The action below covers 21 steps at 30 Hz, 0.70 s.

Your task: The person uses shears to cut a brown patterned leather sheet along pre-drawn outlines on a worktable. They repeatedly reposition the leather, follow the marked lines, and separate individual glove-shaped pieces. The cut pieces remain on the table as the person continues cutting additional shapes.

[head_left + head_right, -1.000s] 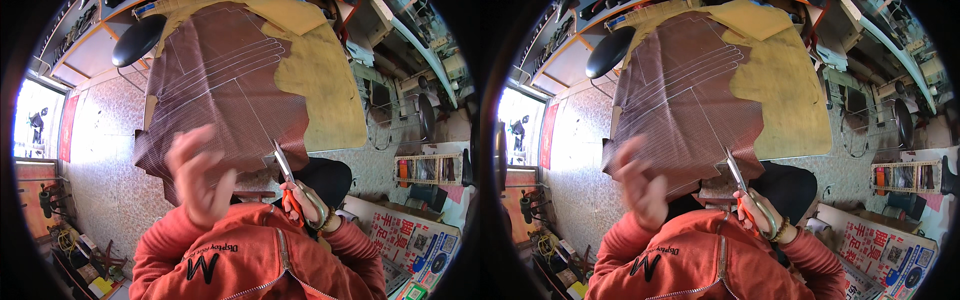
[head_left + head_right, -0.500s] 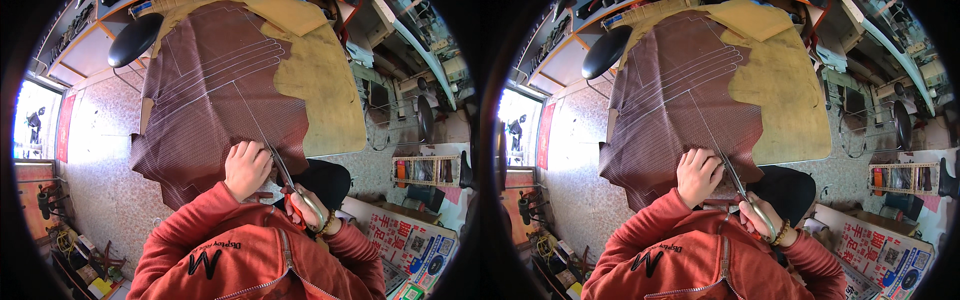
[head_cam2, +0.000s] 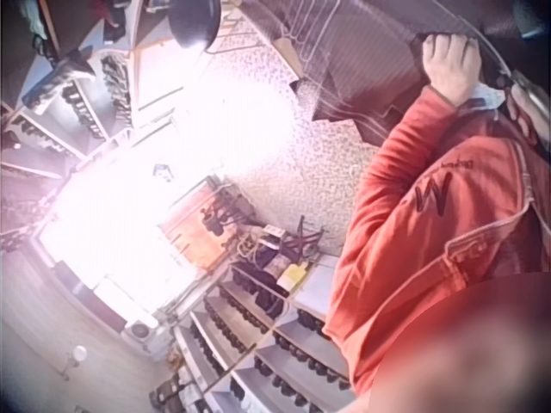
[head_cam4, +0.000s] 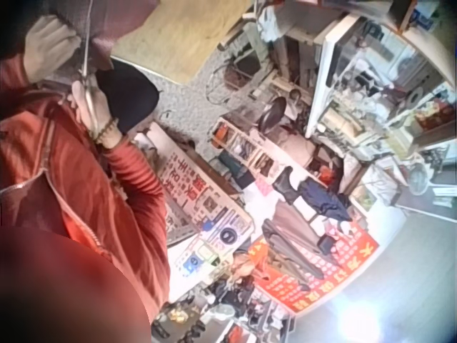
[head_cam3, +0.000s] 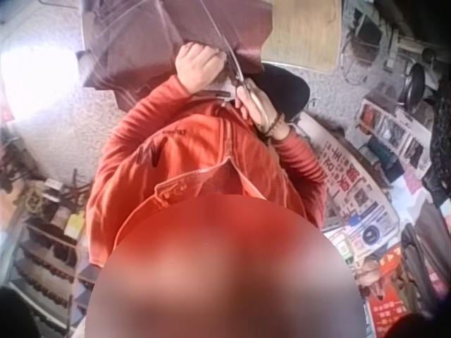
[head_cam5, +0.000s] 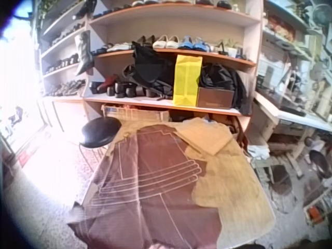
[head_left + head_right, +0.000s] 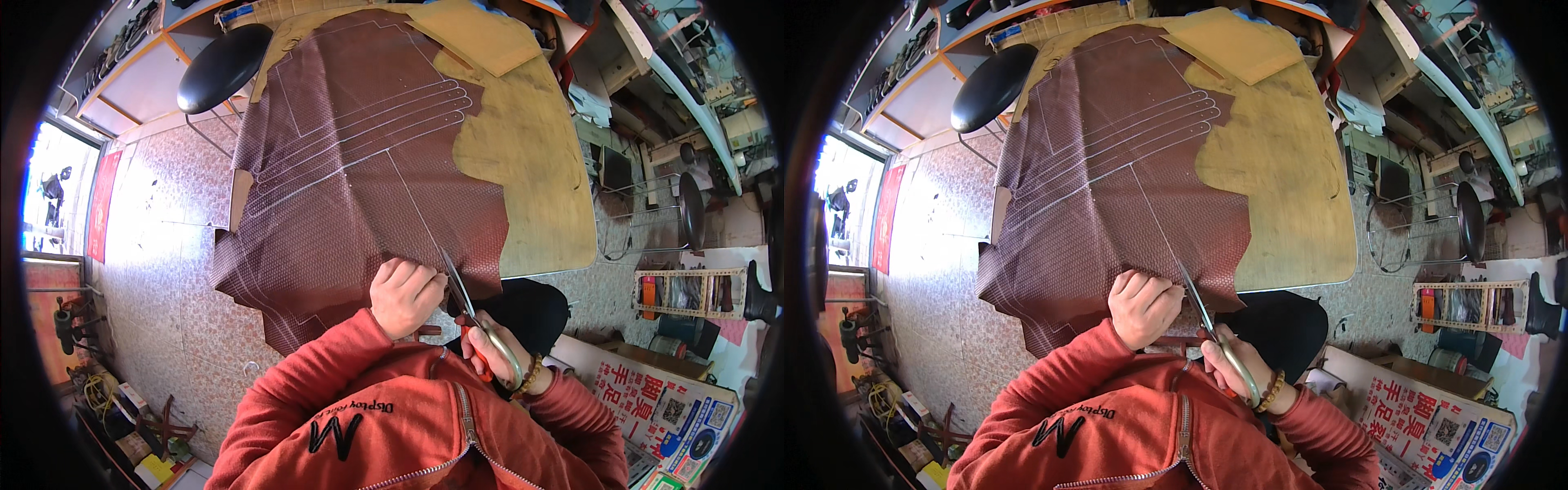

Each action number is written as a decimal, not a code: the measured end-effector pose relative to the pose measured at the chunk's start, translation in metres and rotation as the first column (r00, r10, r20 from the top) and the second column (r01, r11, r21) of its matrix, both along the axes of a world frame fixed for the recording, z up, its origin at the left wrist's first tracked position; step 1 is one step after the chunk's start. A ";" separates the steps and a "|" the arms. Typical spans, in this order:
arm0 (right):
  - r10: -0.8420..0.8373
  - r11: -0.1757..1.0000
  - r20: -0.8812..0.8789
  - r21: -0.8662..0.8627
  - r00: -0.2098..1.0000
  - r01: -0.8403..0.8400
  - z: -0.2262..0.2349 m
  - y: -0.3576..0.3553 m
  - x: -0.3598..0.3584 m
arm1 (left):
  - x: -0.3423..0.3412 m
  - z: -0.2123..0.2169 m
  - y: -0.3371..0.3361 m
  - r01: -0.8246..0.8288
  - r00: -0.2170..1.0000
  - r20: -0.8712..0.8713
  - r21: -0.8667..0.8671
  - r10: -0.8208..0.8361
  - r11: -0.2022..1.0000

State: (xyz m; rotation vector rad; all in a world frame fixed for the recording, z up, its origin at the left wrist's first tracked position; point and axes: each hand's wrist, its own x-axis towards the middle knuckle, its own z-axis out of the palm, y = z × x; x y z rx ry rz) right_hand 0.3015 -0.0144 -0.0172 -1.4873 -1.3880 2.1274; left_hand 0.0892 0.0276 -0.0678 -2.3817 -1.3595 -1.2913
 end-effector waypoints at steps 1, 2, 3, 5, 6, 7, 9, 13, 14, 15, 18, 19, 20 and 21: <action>-0.009 1.000 -0.009 -0.006 1.000 0.009 0.000 0.000 0.000 | 0.000 -0.001 0.000 0.004 1.000 0.003 -0.005 -0.004 1.000; -0.020 1.000 -0.017 -0.009 1.000 0.020 0.000 -0.001 -0.001 | -0.001 -0.001 0.000 0.008 1.000 0.005 -0.011 -0.008 1.000; -0.025 1.000 -0.025 -0.011 0.999 0.025 0.000 -0.002 -0.001 | -0.001 -0.001 0.001 0.010 1.000 0.007 -0.010 -0.010 1.000; -0.038 0.999 -0.027 -0.015 0.999 0.038 -0.001 -0.002 -0.003 | -0.001 -0.001 0.001 0.014 1.000 0.011 -0.010 -0.014 1.000; -0.038 0.999 -0.039 -0.008 0.999 0.038 -0.001 -0.002 -0.003 | -0.001 -0.001 0.001 0.014 1.000 0.009 -0.011 -0.014 1.000; -0.037 0.999 -0.039 -0.006 0.999 0.037 -0.001 -0.002 -0.003 | -0.001 -0.001 0.001 0.014 1.000 0.009 -0.013 -0.014 1.000; -0.036 0.999 -0.038 -0.006 0.999 0.036 -0.001 -0.002 -0.003 | -0.001 -0.001 0.001 0.014 1.000 0.008 -0.014 -0.014 1.000; -0.052 0.998 -0.056 -0.028 0.997 0.050 0.000 -0.002 -0.003 | -0.001 -0.001 0.001 0.015 1.000 0.010 -0.014 -0.015 1.000; -0.062 0.997 -0.055 -0.039 0.997 0.060 0.000 -0.002 -0.004 | -0.001 0.000 0.001 0.017 1.000 0.016 -0.018 -0.017 1.000; -0.087 0.996 -0.084 -0.037 0.993 0.084 0.001 -0.002 -0.005 | -0.001 0.000 0.001 0.017 1.000 0.013 -0.016 -0.017 1.000; -0.145 0.989 -0.123 -0.037 0.982 0.141 0.002 -0.003 -0.009 | -0.002 0.000 0.001 0.023 1.000 0.017 -0.021 -0.022 1.000; -0.150 0.989 -0.127 -0.039 0.981 0.146 0.002 -0.003 -0.009 | -0.002 0.000 0.001 0.025 1.000 0.019 -0.024 -0.024 0.999; -0.156 0.988 -0.137 -0.037 0.978 0.153 0.003 -0.003 -0.010 | -0.002 0.000 0.001 0.028 0.999 0.029 -0.030 -0.027 0.999; -0.154 0.988 -0.125 -0.040 0.980 0.150 0.004 -0.002 -0.010 | -0.002 0.000 0.001 0.026 0.999 0.023 -0.026 -0.025 0.999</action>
